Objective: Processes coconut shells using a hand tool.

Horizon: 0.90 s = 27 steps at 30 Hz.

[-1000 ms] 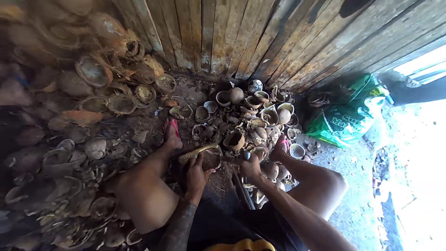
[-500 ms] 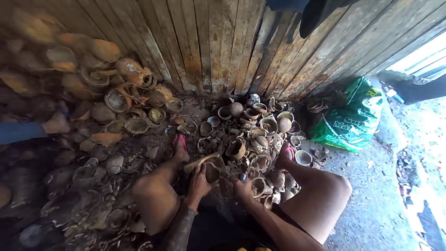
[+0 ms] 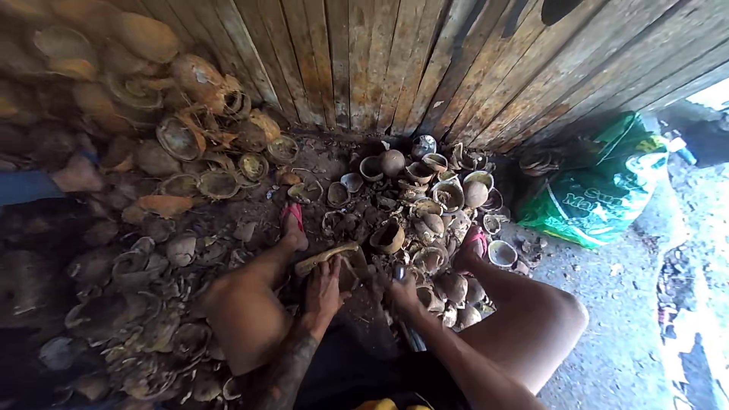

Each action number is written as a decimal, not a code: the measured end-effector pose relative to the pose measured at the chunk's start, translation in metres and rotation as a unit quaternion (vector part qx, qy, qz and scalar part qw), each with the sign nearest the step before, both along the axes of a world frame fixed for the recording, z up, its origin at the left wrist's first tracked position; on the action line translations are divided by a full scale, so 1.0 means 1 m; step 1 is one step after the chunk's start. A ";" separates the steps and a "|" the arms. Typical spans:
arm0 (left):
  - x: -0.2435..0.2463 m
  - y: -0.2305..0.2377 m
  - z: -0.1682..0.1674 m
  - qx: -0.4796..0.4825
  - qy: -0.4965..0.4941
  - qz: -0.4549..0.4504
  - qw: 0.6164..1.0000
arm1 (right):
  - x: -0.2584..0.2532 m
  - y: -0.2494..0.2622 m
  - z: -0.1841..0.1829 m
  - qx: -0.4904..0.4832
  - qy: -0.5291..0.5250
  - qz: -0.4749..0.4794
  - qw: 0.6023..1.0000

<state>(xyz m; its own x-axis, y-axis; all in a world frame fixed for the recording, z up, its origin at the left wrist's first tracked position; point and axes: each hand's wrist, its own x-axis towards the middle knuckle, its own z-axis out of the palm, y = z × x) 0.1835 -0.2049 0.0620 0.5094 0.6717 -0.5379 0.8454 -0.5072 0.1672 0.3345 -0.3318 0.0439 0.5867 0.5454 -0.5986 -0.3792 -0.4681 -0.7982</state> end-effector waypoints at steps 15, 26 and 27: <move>0.018 -0.002 -0.015 -0.033 -0.015 0.032 0.999 | 0.052 0.044 0.021 -0.063 -0.066 0.168 0.982; 0.021 0.004 -0.018 -0.024 -0.020 0.029 0.999 | -0.009 0.011 -0.037 0.048 -0.069 -0.102 0.991; 0.022 0.003 -0.019 -0.018 -0.026 0.032 0.999 | 0.000 0.012 -0.037 0.051 -0.068 -0.078 0.993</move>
